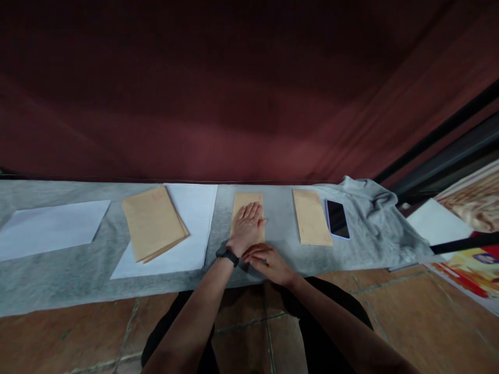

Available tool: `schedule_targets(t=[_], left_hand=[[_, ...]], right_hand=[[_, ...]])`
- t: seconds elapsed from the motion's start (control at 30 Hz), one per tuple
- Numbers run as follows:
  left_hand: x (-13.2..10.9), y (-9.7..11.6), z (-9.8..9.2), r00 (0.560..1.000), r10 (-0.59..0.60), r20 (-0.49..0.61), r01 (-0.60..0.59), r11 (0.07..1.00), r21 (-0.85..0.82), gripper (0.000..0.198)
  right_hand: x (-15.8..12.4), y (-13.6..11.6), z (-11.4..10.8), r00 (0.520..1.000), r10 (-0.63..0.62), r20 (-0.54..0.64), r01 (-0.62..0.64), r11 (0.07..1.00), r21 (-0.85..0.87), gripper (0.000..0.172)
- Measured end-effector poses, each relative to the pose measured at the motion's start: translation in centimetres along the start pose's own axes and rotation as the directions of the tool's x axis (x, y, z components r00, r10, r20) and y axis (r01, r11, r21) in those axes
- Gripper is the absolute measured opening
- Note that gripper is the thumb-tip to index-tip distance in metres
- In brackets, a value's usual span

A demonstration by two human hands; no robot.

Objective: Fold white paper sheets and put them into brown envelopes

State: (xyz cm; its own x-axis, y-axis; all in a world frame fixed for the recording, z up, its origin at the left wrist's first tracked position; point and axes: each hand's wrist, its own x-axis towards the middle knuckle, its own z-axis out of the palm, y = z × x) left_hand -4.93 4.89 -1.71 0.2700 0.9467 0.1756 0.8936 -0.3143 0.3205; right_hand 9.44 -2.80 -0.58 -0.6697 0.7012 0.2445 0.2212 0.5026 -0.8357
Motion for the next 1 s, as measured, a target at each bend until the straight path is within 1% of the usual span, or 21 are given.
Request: schedule_targets(t=[0.07, 0.13, 0.27, 0.43, 0.5, 0.57, 0.63, 0.67, 0.7, 0.73, 0.8, 0.87, 0.93, 1.0], left_hand=[[0.9, 0.0, 0.4, 0.999, -0.033, -0.032, 0.033, 0.999, -0.002, 0.06], [1.5, -0.1, 0.7, 0.999, -0.027, -0.04, 0.027, 1.0, -0.001, 0.059], [1.6, -0.3, 0.9, 1.0, 0.017, 0.016, -0.017, 1.0, 0.007, 0.057], [-0.4, -0.1, 0.7, 0.991, 0.088, 0.097, -0.089, 0.996, 0.01, 0.058], [-1.5, -0.1, 0.4, 0.982, 0.131, 0.137, -0.134, 0.991, 0.01, 0.059], [-2.6, 0.0, 0.1, 0.968, 0.178, 0.174, -0.182, 0.983, 0.004, 0.061], [-3.5, 0.3, -0.3, 0.964, 0.194, 0.182, -0.196, 0.981, -0.003, 0.063], [-3.9, 0.5, -0.4, 0.966, 0.188, 0.175, -0.19, 0.982, -0.005, 0.062], [-4.3, 0.8, -0.6, 0.97, 0.176, 0.165, -0.178, 0.984, -0.005, 0.061], [-4.7, 1.1, -0.7, 0.974, 0.163, 0.155, -0.164, 0.986, -0.006, 0.06], [-5.6, 1.8, -0.8, 0.979, 0.147, 0.142, -0.148, 0.989, -0.007, 0.06], [-6.6, 2.4, -0.9, 0.977, 0.156, 0.146, -0.158, 0.987, -0.001, 0.064], [-7.7, 3.0, -0.9, 0.975, 0.164, 0.15, -0.17, 0.985, 0.028, 0.066], [-8.9, 3.6, -0.8, 0.977, 0.162, 0.142, -0.174, 0.982, 0.079, 0.065]], right_hand=[[0.3, 0.0, -0.2, 0.999, 0.043, 0.009, -0.043, 0.996, 0.073, 0.045], [0.5, -0.2, -0.5, 0.996, 0.079, 0.033, -0.083, 0.99, 0.11, 0.049], [0.9, -0.7, -1.6, 0.988, 0.125, 0.091, -0.141, 0.969, 0.205, 0.053], [0.7, -0.8, -2.6, 0.965, 0.195, 0.175, -0.238, 0.932, 0.274, 0.05], [0.6, -0.4, -2.9, 0.957, 0.202, 0.209, -0.262, 0.912, 0.315, 0.047], [0.6, 0.4, -3.4, 0.953, 0.219, 0.21, -0.286, 0.881, 0.377, 0.046], [0.8, 1.5, -4.1, 0.938, 0.308, 0.157, -0.345, 0.832, 0.435, 0.048], [0.9, 2.1, -4.5, 0.919, 0.376, 0.115, -0.385, 0.8, 0.46, 0.049], [1.0, 2.8, -4.8, 0.895, 0.442, 0.063, -0.415, 0.771, 0.482, 0.049], [1.1, 3.4, -5.2, 0.878, 0.479, 0.017, -0.424, 0.759, 0.493, 0.047], [1.2, 4.4, -5.8, 0.833, 0.546, -0.089, -0.435, 0.746, 0.504, 0.04], [1.4, 5.0, -6.1, 0.781, 0.6, -0.176, -0.448, 0.734, 0.511, 0.035], [1.6, 5.4, -6.2, 0.739, 0.638, -0.218, -0.465, 0.717, 0.519, 0.032], [1.8, 5.5, -6.1, 0.717, 0.66, -0.222, -0.479, 0.7, 0.53, 0.03]])
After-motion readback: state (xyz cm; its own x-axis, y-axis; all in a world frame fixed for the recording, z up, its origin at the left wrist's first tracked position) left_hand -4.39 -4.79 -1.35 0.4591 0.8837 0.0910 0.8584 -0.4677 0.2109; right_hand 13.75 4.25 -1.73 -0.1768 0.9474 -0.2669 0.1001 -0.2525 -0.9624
